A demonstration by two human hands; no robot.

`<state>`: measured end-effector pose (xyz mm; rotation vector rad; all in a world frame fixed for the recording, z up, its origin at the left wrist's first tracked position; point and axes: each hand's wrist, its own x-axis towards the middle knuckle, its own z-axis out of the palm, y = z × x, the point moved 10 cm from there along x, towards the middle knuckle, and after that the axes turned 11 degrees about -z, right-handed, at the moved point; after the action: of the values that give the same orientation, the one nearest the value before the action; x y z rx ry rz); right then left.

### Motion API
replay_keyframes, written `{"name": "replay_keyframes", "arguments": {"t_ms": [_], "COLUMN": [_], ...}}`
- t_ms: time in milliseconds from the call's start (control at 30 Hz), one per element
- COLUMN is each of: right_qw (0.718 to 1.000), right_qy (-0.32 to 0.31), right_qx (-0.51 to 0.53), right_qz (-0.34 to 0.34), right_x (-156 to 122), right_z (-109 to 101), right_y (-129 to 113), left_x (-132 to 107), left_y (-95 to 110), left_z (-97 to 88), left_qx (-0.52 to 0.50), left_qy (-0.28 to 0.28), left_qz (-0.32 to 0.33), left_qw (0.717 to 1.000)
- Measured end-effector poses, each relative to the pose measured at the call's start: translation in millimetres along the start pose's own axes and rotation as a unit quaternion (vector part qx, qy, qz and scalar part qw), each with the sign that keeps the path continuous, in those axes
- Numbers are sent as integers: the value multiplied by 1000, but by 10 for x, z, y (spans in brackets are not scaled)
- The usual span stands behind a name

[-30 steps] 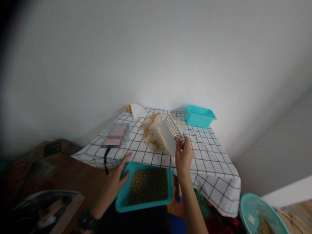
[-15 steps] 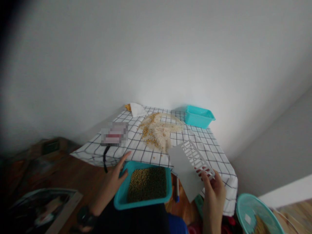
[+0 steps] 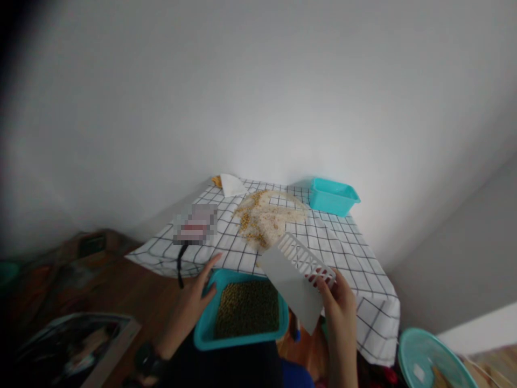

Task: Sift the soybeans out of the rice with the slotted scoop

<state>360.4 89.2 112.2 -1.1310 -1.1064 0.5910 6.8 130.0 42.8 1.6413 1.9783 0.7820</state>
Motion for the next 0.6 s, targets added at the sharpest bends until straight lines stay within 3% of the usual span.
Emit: {"name": "replay_keyframes", "arguments": {"t_ms": [167, 333, 467, 600], "right_qw": [999, 1000, 995, 984], "right_qy": [-41, -22, 42, 156], "right_qx": [-14, 22, 45, 51], "right_qz": [-14, 3, 73, 69], "right_x": [86, 8, -164, -236], "right_z": [204, 190, -29, -396], "right_y": [-102, -21, 282, 442], "left_x": [-7, -5, 14, 15], "left_y": [6, -12, -18, -11], "left_z": [-6, -7, 17, 13], "left_qx": [-14, -23, -32, -33], "left_qy": [3, 6, -3, 3], "left_qz": [14, 16, 20, 26], "left_qw": [1000, 1000, 999, 999]}}
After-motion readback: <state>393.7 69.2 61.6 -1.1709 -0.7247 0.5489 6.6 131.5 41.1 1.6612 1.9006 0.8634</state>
